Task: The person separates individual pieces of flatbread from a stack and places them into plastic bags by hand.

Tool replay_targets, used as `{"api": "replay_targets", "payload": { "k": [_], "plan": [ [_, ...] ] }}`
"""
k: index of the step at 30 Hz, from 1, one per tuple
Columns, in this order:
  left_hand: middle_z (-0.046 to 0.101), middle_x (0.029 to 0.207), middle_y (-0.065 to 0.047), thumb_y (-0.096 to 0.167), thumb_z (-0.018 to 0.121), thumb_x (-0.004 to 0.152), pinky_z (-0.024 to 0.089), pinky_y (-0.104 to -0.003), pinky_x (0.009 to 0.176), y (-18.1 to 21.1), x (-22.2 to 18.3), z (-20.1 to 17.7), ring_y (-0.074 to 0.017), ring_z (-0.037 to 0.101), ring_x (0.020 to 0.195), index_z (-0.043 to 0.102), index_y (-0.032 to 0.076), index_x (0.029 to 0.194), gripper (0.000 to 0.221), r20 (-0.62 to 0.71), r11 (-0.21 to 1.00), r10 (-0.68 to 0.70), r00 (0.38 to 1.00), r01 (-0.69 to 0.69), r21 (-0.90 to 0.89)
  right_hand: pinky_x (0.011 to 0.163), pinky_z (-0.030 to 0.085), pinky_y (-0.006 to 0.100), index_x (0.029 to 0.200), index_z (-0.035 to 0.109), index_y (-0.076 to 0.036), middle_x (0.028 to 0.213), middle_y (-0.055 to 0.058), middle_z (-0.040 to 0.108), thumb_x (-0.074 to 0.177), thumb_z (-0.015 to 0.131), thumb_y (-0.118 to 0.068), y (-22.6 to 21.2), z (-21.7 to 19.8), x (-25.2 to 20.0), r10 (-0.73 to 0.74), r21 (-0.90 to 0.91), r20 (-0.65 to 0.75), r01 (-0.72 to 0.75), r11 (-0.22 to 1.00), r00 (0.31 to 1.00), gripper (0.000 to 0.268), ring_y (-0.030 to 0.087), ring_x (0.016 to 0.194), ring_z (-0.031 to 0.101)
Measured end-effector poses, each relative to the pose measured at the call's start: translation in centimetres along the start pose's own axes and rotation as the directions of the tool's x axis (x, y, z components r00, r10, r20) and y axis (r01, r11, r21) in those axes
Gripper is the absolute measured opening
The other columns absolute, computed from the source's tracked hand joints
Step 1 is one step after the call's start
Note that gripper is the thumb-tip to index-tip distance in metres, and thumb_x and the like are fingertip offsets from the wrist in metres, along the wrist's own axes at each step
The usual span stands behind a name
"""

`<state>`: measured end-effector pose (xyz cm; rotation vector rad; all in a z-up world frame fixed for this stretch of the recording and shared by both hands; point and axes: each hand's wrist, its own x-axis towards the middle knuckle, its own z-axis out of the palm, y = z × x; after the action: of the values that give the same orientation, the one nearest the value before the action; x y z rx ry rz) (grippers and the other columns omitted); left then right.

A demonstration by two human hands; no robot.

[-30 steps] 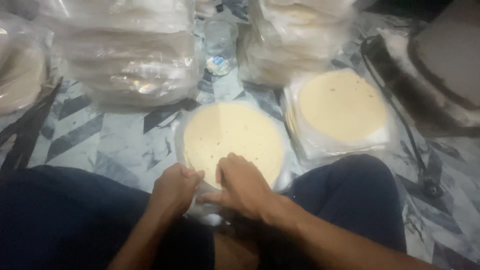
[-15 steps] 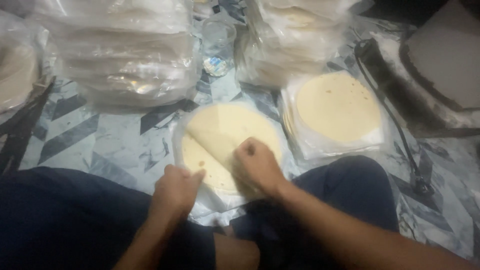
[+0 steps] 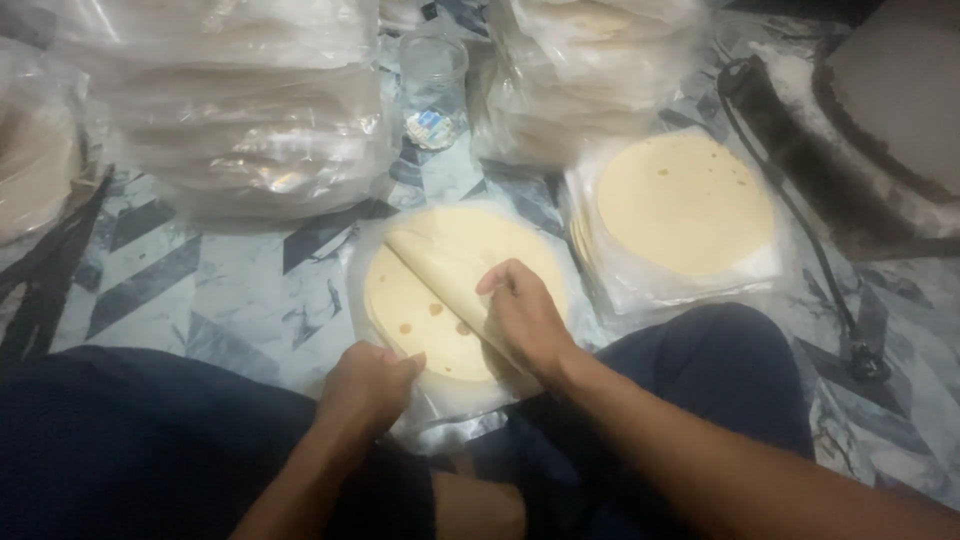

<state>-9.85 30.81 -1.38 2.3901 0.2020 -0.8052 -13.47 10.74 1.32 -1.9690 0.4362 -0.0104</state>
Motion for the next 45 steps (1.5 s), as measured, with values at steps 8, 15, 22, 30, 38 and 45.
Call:
{"api": "replay_targets", "payload": {
  "k": [8, 15, 22, 30, 38, 45],
  "plan": [
    [0.077, 0.096, -0.009, 0.016, 0.066, 0.083, 0.057, -0.039, 0.078, 3.4, -5.1, -2.6, -0.0284, 0.072, 0.091, 0.078, 0.009, 0.097, 0.019, 0.011, 0.965, 0.257, 0.966, -0.258, 0.053, 0.067, 0.057, 0.037, 0.123, 0.054, -0.005, 0.094, 0.015, 0.064, 0.095, 0.061, -0.036, -2.6, -1.1, -1.3, 0.119, 0.048, 0.080, -0.123, 0.991, 0.990, 0.042, 0.025, 0.079, 0.067],
    [0.055, 0.085, -0.012, 0.007, 0.062, 0.100, 0.040, -0.026, 0.059, 7.9, -9.0, -4.2, -0.0176, 0.049, 0.070, 0.068, -0.009, 0.106, 0.018, 0.151, 0.679, -0.091, 0.984, 0.172, -0.713, 0.071, 0.051, 0.029, 0.100, 0.073, -0.007, 0.092, 0.006, 0.058, 0.097, 0.038, -0.020, -2.1, -2.2, -0.7, -0.160, -0.062, 0.171, 0.173, 0.983, 0.972, 0.038, 0.015, 0.079, 0.055],
    [0.075, 0.106, -0.008, 0.023, 0.053, 0.094, 0.055, -0.033, 0.081, 7.9, -9.0, -2.3, -0.0196, 0.068, 0.091, 0.073, 0.010, 0.115, 0.031, 0.274, 0.951, 0.283, 0.919, -0.232, -0.203, 0.047, 0.051, 0.021, 0.084, 0.066, 0.005, 0.069, 0.010, 0.065, 0.081, 0.059, -0.061, -8.0, -2.9, -1.1, 0.092, -0.119, 0.351, -0.053, 0.991, 0.932, 0.066, 0.015, 0.055, 0.064],
    [0.056, 0.117, -0.030, 0.026, 0.080, 0.084, 0.062, -0.048, 0.081, 0.5, -2.4, 3.6, -0.0376, 0.068, 0.096, 0.040, -0.012, 0.125, 0.069, -0.247, 0.990, 0.133, 0.960, -0.140, -0.009, 0.069, 0.058, 0.030, 0.113, 0.063, 0.011, 0.094, 0.015, 0.067, 0.089, 0.061, -0.019, -4.3, -2.6, 1.1, 0.127, -0.101, 0.163, -0.111, 0.989, 0.978, 0.038, 0.021, 0.080, 0.066],
    [0.073, 0.100, -0.015, 0.030, 0.069, 0.094, 0.058, -0.043, 0.084, 2.7, -5.1, 0.6, -0.0323, 0.073, 0.091, 0.060, 0.003, 0.111, 0.033, -0.108, 0.995, -0.088, 0.990, 0.081, -0.063, 0.061, 0.048, 0.031, 0.108, 0.042, -0.006, 0.082, 0.006, 0.050, 0.090, 0.043, -0.009, 0.8, -2.4, 1.8, -0.288, 0.024, 0.229, 0.291, 0.956, 0.930, 0.019, 0.016, 0.072, 0.050],
    [0.073, 0.104, -0.015, 0.024, 0.064, 0.099, 0.056, -0.034, 0.078, 7.2, -9.4, -2.9, -0.0238, 0.069, 0.086, 0.069, 0.000, 0.122, 0.034, 0.094, 0.885, -0.115, 0.989, 0.145, -0.442, 0.063, 0.049, 0.029, 0.099, 0.076, 0.000, 0.082, 0.008, 0.059, 0.089, 0.042, -0.010, -2.5, -2.9, 0.5, -0.016, -0.024, 0.304, 0.025, 0.999, 0.953, 0.037, 0.018, 0.073, 0.056]
  ]
}}
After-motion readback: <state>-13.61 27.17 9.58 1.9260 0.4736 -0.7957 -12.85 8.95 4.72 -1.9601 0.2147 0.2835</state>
